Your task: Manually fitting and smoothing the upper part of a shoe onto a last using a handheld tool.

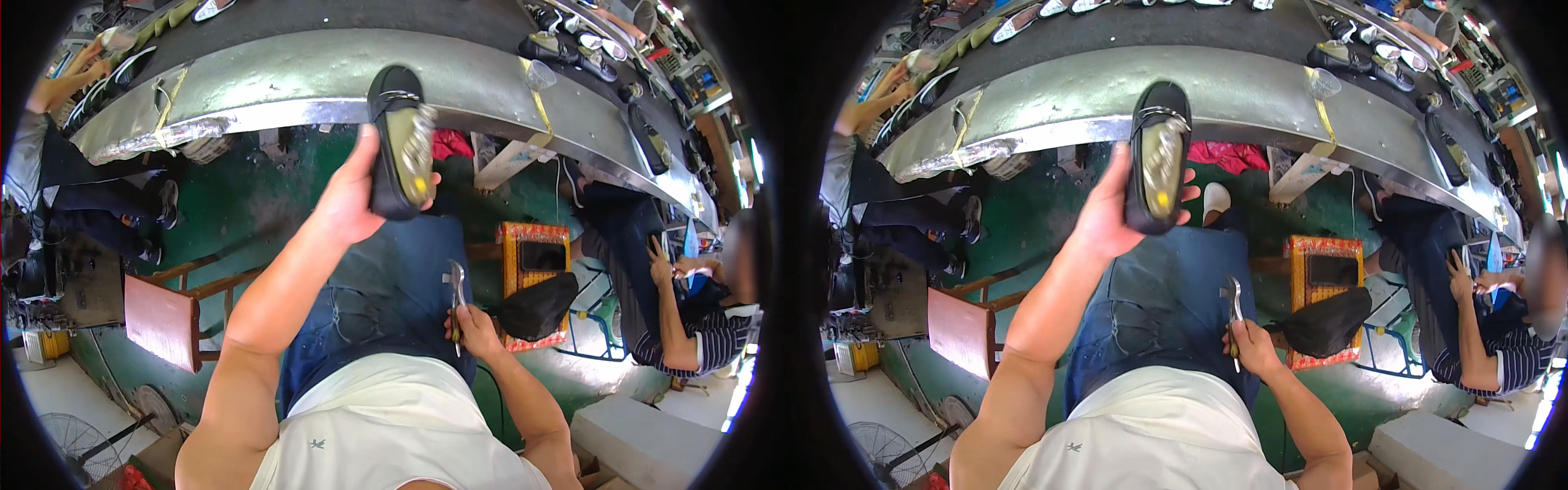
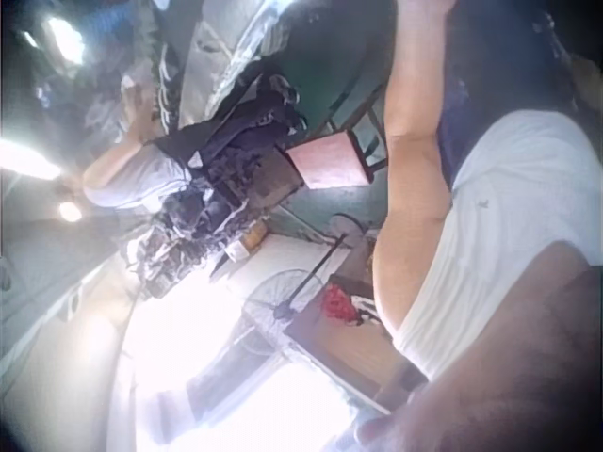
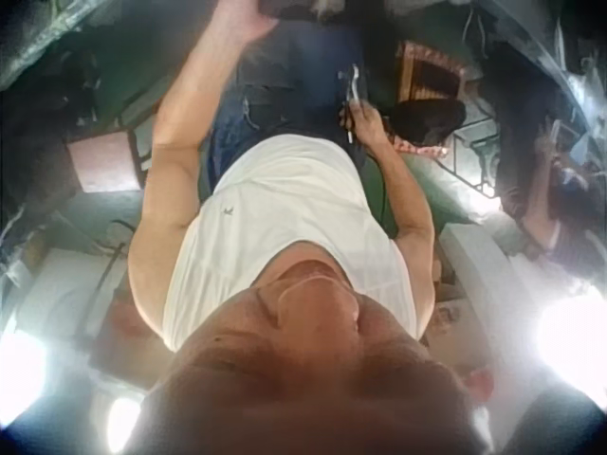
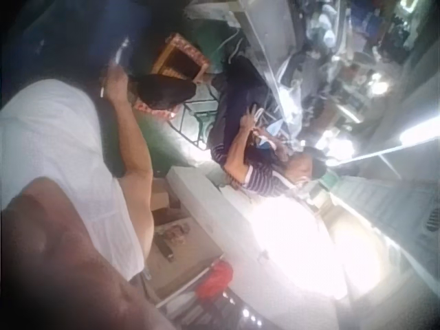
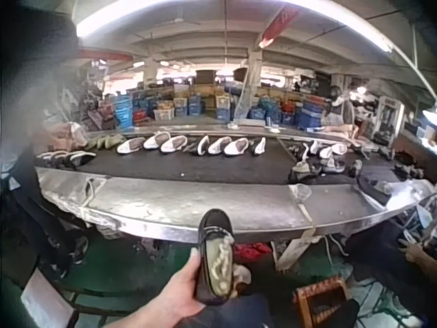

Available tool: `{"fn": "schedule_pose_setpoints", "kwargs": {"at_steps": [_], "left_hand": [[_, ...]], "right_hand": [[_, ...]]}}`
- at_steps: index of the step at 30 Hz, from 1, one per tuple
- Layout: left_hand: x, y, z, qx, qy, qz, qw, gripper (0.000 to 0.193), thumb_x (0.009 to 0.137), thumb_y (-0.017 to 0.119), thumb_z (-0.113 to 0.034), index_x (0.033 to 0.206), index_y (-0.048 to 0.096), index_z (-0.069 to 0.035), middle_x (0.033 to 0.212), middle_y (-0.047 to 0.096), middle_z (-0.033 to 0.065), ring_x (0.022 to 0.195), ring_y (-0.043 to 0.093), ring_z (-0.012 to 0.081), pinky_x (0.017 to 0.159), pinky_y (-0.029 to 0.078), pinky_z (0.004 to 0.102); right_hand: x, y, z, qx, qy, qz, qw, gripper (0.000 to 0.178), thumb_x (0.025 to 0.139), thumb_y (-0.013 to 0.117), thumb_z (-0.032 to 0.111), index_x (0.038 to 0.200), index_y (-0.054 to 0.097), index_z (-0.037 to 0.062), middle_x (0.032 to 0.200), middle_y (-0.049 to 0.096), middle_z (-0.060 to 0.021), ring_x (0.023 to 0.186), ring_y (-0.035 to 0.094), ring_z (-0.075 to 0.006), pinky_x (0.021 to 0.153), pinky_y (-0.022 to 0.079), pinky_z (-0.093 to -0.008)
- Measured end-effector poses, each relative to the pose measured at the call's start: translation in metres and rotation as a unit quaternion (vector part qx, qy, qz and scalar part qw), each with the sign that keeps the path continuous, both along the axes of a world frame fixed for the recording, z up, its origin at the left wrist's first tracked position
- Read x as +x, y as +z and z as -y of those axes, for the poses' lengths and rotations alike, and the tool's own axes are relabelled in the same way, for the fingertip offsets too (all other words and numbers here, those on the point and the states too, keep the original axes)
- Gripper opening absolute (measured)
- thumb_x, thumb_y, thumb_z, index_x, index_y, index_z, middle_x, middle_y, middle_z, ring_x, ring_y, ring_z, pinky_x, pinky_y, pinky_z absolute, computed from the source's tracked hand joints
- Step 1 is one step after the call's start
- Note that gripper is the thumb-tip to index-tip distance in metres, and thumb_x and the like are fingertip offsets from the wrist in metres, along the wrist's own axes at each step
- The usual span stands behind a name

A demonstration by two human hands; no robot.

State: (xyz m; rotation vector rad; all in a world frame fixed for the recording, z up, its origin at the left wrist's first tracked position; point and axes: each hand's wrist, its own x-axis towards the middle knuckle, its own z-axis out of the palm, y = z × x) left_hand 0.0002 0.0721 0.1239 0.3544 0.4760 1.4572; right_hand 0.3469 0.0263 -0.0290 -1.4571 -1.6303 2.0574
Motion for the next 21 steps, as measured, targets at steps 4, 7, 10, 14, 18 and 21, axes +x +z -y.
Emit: {"fn": "schedule_pose_setpoints", "kwargs": {"at_steps": [4, 7, 10, 14, 18, 21], "left_hand": [[-0.010, -0.004, -0.034, -0.083, 0.049, -0.024, 0.995, 0.073, 0.104, 0.033, -0.064, 0.142, 0.053, -0.005, 0.132, 0.062, 0.0232, 0.121, 0.062, 0.0396, 0.096, 0.056, 0.0529], [-0.015, 0.005, -0.049, -0.091, 0.053, 0.007, 0.994, 0.075, 0.104, 0.031, -0.064, 0.143, 0.051, -0.003, 0.135, 0.060, 0.0247, 0.122, 0.061, 0.0404, 0.096, 0.056, 0.0529], [-0.023, 0.007, -0.070, -0.095, 0.052, 0.052, 0.993, 0.077, 0.104, 0.029, -0.065, 0.145, 0.049, -0.002, 0.137, 0.058, 0.0256, 0.123, 0.060, 0.0407, 0.097, 0.056, 0.0528], [-0.025, -0.001, -0.113, -0.111, 0.058, 0.000, 0.992, 0.072, 0.103, 0.031, -0.067, 0.137, 0.053, -0.008, 0.120, 0.067, 0.0204, 0.110, 0.067, 0.0404, 0.088, 0.058, 0.0510], [-0.038, -0.003, -0.159, -0.118, 0.030, -0.092, 0.988, 0.068, 0.103, 0.033, -0.067, 0.134, 0.055, -0.011, 0.112, 0.070, 0.0176, 0.099, 0.071, 0.0393, 0.082, 0.058, 0.0499], [-0.036, 0.003, -0.206, -0.108, 0.019, -0.152, 0.982, 0.068, 0.103, 0.035, -0.066, 0.131, 0.057, -0.008, 0.109, 0.070, 0.0162, 0.092, 0.073, 0.0360, 0.076, 0.060, 0.0482]], "right_hand": [[-0.006, 0.031, -0.017, 0.114, 0.051, 0.080, 0.989, 0.039, 0.107, 0.048, 0.033, 0.100, 0.062, -0.0029, 0.080, 0.069, -0.0116, 0.071, 0.069, -0.0182, 0.069, 0.055, -0.0327], [-0.010, 0.071, -0.061, 0.244, 0.058, 0.115, 0.961, 0.031, 0.102, 0.055, 0.027, 0.100, 0.063, -0.0026, 0.078, 0.071, -0.0142, 0.074, 0.072, -0.0266, 0.072, 0.055, -0.0383], [-0.015, 0.105, -0.128, 0.368, 0.019, 0.159, 0.916, 0.030, 0.100, 0.058, 0.026, 0.110, 0.062, -0.0019, 0.082, 0.070, -0.0188, 0.079, 0.071, -0.0373, 0.074, 0.054, -0.0452], [-0.012, 0.140, -0.243, 0.589, -0.043, 0.176, 0.787, 0.037, 0.100, 0.059, 0.029, 0.117, 0.059, -0.0028, 0.104, 0.066, -0.0274, 0.096, 0.065, -0.0449, 0.083, 0.050, -0.0490], [-0.003, 0.132, -0.372, 0.658, -0.070, 0.247, 0.708, 0.041, 0.100, 0.060, 0.033, 0.122, 0.058, -0.0013, 0.110, 0.064, -0.0268, 0.101, 0.062, -0.0466, 0.086, 0.049, -0.0525], [0.008, 0.120, -0.442, 0.661, -0.083, 0.319, 0.674, 0.044, 0.099, 0.061, 0.036, 0.125, 0.057, 0.0005, 0.112, 0.064, -0.0244, 0.103, 0.061, -0.0461, 0.088, 0.048, -0.0533]]}}
